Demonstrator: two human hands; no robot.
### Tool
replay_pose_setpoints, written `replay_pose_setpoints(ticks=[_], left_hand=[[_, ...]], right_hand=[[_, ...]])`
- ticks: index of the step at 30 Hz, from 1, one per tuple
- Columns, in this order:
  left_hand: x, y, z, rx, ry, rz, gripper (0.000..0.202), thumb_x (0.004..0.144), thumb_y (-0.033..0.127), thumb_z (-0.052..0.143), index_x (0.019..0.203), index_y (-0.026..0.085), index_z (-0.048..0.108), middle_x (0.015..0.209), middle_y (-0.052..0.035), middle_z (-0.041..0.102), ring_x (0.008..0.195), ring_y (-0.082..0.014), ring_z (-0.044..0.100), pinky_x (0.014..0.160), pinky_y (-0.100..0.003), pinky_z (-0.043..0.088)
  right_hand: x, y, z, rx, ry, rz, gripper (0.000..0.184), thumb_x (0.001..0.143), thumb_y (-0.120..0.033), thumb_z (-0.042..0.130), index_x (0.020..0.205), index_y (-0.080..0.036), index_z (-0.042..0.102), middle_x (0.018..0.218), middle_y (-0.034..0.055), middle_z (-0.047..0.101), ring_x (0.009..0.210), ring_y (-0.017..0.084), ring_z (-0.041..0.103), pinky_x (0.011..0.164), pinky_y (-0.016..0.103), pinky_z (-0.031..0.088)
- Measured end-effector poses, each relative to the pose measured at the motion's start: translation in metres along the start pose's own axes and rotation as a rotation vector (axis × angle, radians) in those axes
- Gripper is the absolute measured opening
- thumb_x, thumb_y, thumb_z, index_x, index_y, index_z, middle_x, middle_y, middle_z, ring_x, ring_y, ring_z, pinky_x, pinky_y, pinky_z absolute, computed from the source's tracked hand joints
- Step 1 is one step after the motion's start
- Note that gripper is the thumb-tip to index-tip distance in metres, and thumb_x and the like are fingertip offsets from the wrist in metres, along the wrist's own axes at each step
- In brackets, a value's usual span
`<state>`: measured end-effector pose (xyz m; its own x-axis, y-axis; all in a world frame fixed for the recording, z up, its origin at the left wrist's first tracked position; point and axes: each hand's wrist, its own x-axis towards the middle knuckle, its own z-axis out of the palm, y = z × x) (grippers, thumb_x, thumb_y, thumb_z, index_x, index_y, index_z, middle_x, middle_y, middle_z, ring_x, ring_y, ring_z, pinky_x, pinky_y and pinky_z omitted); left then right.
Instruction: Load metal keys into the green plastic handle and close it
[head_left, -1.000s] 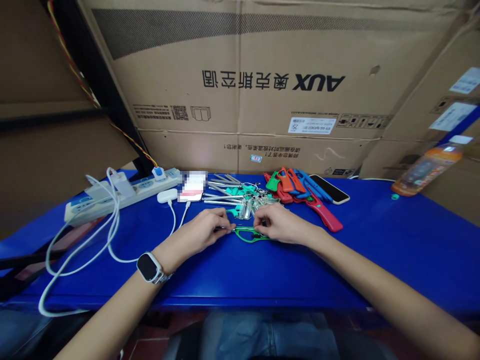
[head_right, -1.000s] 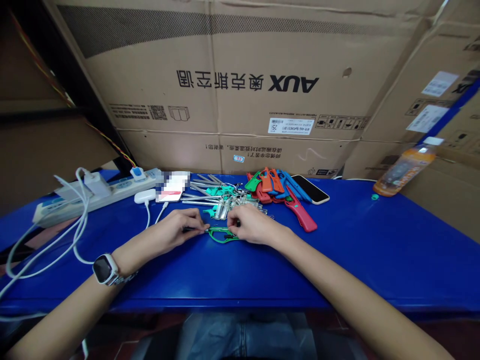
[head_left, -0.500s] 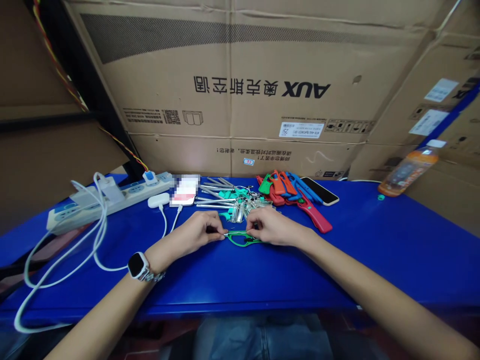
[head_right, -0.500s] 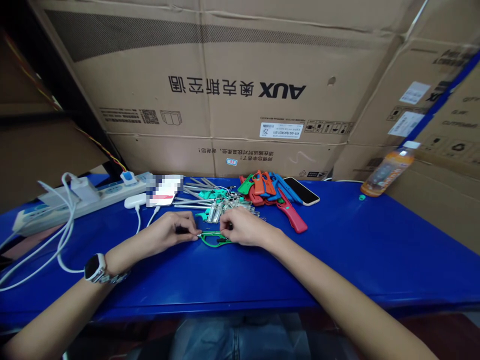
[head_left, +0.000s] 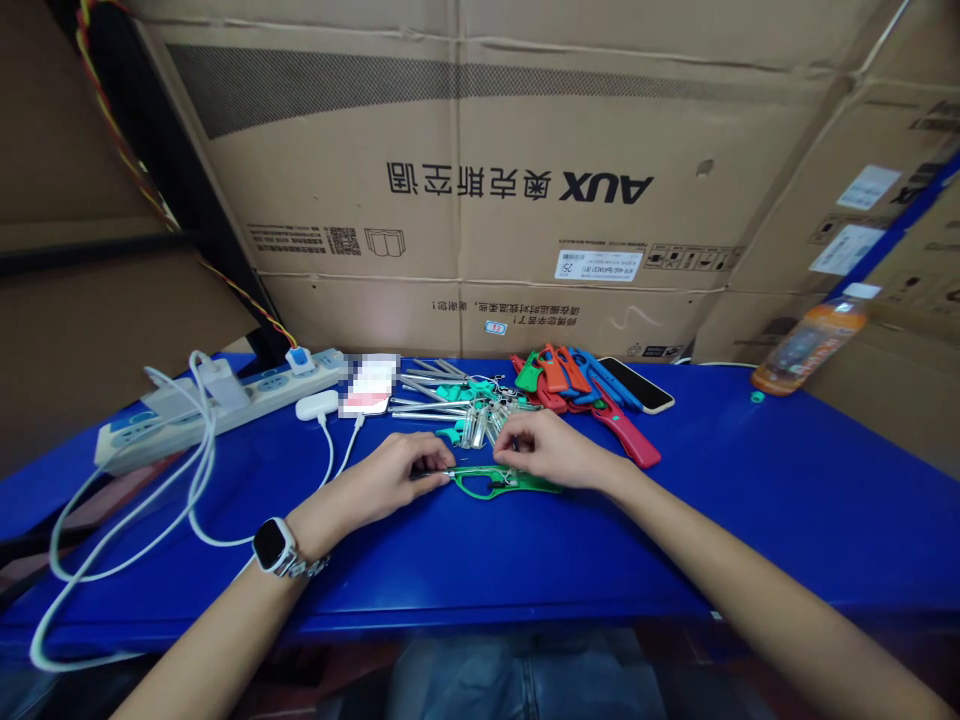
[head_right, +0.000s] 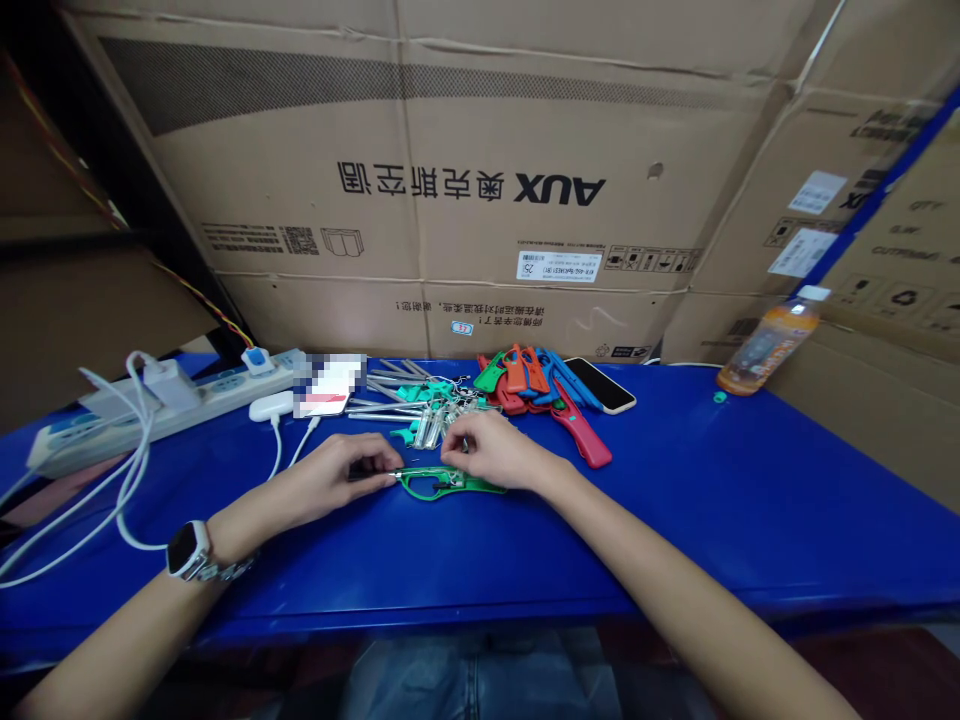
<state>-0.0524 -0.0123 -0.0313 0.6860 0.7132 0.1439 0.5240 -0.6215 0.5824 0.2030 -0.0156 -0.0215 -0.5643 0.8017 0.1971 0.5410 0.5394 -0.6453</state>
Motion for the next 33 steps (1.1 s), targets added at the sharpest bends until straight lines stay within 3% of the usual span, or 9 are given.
replay_pose_setpoints(ticks=[5, 9, 12, 15, 19, 23, 28, 33], left_hand=[[-0.002, 0.000, 0.000, 0.058, -0.008, -0.018, 0.016, 0.088, 0.029, 0.058, 0.095, 0.017, 0.068, 0.091, -0.0048, 0.067, 0.079, -0.0164, 0.062, 0.075, -0.030, 0.049], [-0.004, 0.005, 0.002, 0.109, 0.034, 0.018, 0.026, 0.088, 0.040, 0.061, 0.102, 0.019, 0.066, 0.102, -0.0060, 0.065, 0.092, -0.0195, 0.062, 0.084, -0.033, 0.049], [-0.002, 0.010, -0.002, 0.150, 0.095, 0.049, 0.028, 0.093, 0.045, 0.053, 0.098, 0.020, 0.066, 0.096, -0.0051, 0.064, 0.087, -0.0184, 0.061, 0.080, -0.032, 0.048], [0.009, 0.011, -0.011, 0.251, 0.118, 0.049, 0.031, 0.096, 0.039, 0.046, 0.087, 0.017, 0.065, 0.083, -0.0045, 0.063, 0.078, -0.0176, 0.059, 0.073, -0.030, 0.045], [0.037, 0.002, -0.024, 0.352, 0.030, -0.025, 0.020, 0.089, 0.020, 0.049, 0.077, 0.016, 0.064, 0.072, -0.0033, 0.063, 0.065, -0.0153, 0.055, 0.063, -0.027, 0.039], [0.055, -0.009, -0.026, 0.360, 0.043, -0.086, 0.013, 0.080, 0.010, 0.053, 0.080, 0.016, 0.065, 0.077, -0.0040, 0.066, 0.069, -0.0158, 0.057, 0.065, -0.026, 0.039], [0.049, -0.013, -0.019, 0.253, 0.039, -0.094, 0.006, 0.078, 0.020, 0.063, 0.083, 0.016, 0.066, 0.080, -0.0040, 0.067, 0.072, -0.0167, 0.058, 0.065, -0.026, 0.042], [0.043, -0.015, -0.013, 0.269, 0.000, -0.148, 0.008, 0.078, 0.012, 0.060, 0.079, 0.016, 0.067, 0.069, -0.0016, 0.064, 0.061, -0.0144, 0.055, 0.058, -0.024, 0.038]], right_hand=[[-0.006, 0.007, -0.006, 0.063, 0.077, 0.056, 0.012, 0.086, -0.023, 0.061, 0.078, -0.015, 0.066, 0.071, -0.0002, 0.063, 0.061, 0.010, 0.051, 0.059, 0.022, 0.039], [-0.015, 0.009, -0.003, 0.000, 0.080, 0.056, 0.014, 0.086, -0.024, 0.060, 0.077, -0.016, 0.066, 0.073, -0.0001, 0.063, 0.060, 0.009, 0.051, 0.058, 0.022, 0.038], [-0.018, 0.008, -0.005, -0.079, 0.093, 0.073, 0.012, 0.086, -0.022, 0.059, 0.080, -0.016, 0.067, 0.075, 0.0000, 0.065, 0.062, 0.009, 0.054, 0.059, 0.022, 0.038], [-0.015, 0.004, -0.008, -0.205, 0.093, 0.101, 0.011, 0.085, -0.021, 0.060, 0.081, -0.017, 0.069, 0.072, -0.0005, 0.065, 0.063, 0.010, 0.055, 0.060, 0.023, 0.036], [0.002, -0.007, -0.010, -0.364, 0.070, 0.121, 0.011, 0.084, -0.023, 0.060, 0.083, -0.021, 0.071, 0.070, -0.0018, 0.067, 0.064, 0.012, 0.057, 0.059, 0.024, 0.032], [0.023, -0.017, -0.003, -0.504, 0.070, 0.120, 0.014, 0.085, -0.031, 0.061, 0.091, -0.026, 0.072, 0.076, -0.0008, 0.069, 0.070, 0.016, 0.061, 0.056, 0.026, 0.028], [0.041, -0.024, 0.013, -0.670, 0.087, 0.076, 0.030, 0.082, -0.049, 0.062, 0.095, -0.022, 0.068, 0.096, 0.0052, 0.069, 0.076, 0.021, 0.064, 0.057, 0.027, 0.030], [0.042, -0.024, 0.021, -0.682, 0.117, 0.108, 0.026, 0.083, -0.044, 0.061, 0.098, -0.023, 0.066, 0.099, 0.0045, 0.067, 0.072, 0.020, 0.063, 0.057, 0.027, 0.032]])
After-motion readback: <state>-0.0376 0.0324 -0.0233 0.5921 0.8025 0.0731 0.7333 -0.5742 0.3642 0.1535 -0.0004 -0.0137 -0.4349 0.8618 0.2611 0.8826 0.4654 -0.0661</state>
